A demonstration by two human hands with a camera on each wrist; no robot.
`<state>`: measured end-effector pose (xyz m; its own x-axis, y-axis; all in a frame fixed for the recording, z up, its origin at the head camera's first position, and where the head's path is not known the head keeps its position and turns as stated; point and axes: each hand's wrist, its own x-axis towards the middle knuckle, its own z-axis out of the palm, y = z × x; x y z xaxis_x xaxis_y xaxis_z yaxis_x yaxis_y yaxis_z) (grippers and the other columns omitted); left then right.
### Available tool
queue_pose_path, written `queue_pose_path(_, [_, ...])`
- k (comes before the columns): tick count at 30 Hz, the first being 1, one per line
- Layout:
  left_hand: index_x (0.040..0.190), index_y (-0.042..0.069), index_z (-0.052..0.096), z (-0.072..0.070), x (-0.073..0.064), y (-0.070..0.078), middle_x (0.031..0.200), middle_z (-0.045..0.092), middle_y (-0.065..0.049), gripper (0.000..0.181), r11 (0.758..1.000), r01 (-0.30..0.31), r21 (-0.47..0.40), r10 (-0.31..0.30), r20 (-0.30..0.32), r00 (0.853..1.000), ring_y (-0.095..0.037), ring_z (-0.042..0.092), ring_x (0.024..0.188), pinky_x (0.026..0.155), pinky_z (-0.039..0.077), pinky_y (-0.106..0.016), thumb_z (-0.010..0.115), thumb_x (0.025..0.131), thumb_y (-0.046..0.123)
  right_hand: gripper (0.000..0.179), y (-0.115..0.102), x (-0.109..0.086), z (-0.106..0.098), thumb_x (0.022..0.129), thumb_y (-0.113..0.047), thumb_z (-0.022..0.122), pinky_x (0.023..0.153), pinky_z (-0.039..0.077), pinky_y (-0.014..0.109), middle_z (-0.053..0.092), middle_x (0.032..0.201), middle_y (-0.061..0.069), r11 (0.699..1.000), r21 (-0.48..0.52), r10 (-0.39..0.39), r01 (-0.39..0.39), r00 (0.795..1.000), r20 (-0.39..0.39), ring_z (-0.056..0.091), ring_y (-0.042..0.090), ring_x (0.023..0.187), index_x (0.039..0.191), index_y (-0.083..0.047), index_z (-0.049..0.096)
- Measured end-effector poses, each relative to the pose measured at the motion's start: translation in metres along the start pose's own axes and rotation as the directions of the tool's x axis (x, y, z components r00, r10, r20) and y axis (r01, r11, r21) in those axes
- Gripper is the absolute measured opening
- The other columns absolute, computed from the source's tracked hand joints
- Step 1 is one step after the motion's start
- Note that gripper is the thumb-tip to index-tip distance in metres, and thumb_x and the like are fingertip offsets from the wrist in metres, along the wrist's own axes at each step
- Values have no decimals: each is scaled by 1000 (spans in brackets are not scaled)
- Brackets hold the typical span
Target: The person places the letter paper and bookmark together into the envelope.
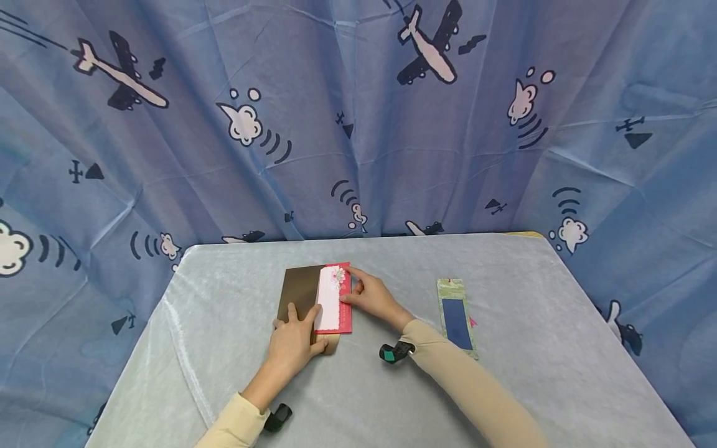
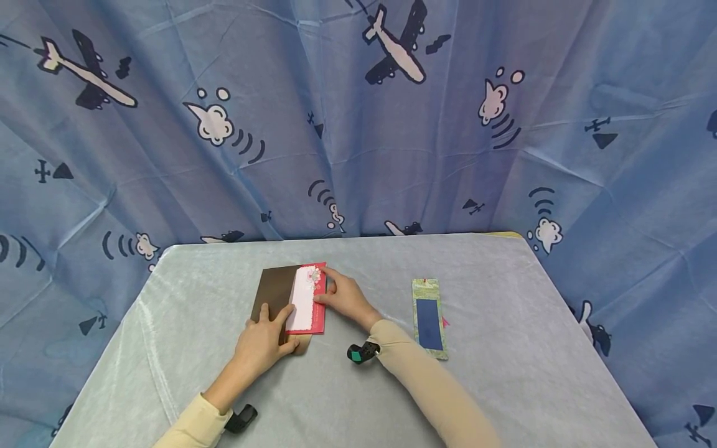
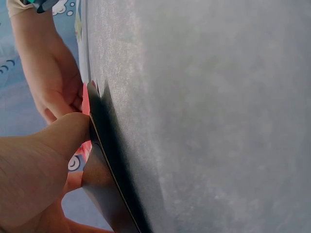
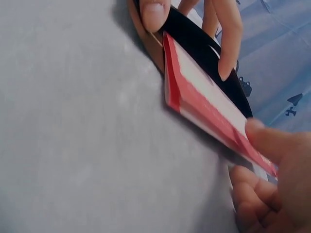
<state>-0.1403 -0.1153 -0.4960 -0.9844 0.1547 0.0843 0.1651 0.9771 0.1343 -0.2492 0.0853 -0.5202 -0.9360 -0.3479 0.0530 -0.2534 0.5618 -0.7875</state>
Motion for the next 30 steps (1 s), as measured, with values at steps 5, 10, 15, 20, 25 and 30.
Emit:
queue_pose_path(5, [139, 20, 55, 0, 0, 0, 135, 51, -39, 73, 1000, 3, -4, -3, 6, 1000, -64, 61, 94, 55, 56, -51, 80, 77, 50, 97, 8, -1, -10, 77, -33, 85, 62, 44, 22, 60, 77, 2, 1000, -21, -21, 23, 994, 110, 51, 8, 66, 155, -14, 33])
queue_pose_path(10, [138, 20, 55, 0, -1, 0, 134, 52, -40, 72, 1000, -2, -1, 2, -6, 1000, -64, 61, 93, 56, 57, -53, 80, 77, 49, 113, 13, -1, -20, 69, -39, 89, 63, 42, 21, 59, 85, 6, 995, -78, -49, 67, 975, 215, 46, 8, 67, 158, -15, 24])
queue_pose_path(15, [138, 20, 55, 1, -1, 0, 134, 52, -40, 73, 1000, -9, 1, 9, -11, 1000, -63, 62, 92, 55, 57, -52, 80, 77, 50, 120, 15, -2, -23, 65, -41, 91, 62, 39, 21, 55, 87, 5, 981, -143, -92, 134, 958, 270, 42, 8, 67, 158, -11, 22])
queue_pose_path(20, [138, 20, 56, 3, -1, 0, 133, 52, -40, 73, 1000, -15, 5, 15, -24, 1000, -63, 62, 90, 54, 56, -51, 80, 76, 50, 123, 20, -3, -24, 64, -42, 91, 61, 39, 20, 53, 88, 2, 979, -135, -106, 150, 952, 288, 43, 7, 68, 159, -11, 19])
queue_pose_path(25, [137, 20, 56, 3, -2, 0, 132, 53, -40, 72, 1000, -20, 3, 20, -35, 999, -63, 62, 89, 54, 56, -51, 81, 76, 50, 125, 20, -2, -23, 64, -41, 92, 62, 38, 20, 52, 88, 1, 981, -127, -103, 144, 953, 286, 43, 7, 70, 159, -10, 18])
queue_pose_path(30, [137, 20, 56, 3, -1, 0, 133, 53, -40, 72, 1000, -16, 6, 17, -28, 999, -63, 62, 90, 53, 56, -51, 81, 76, 50, 123, 20, -3, -23, 64, -40, 92, 61, 38, 19, 52, 88, 1, 981, -134, -102, 144, 955, 279, 42, 6, 69, 159, -10, 19])
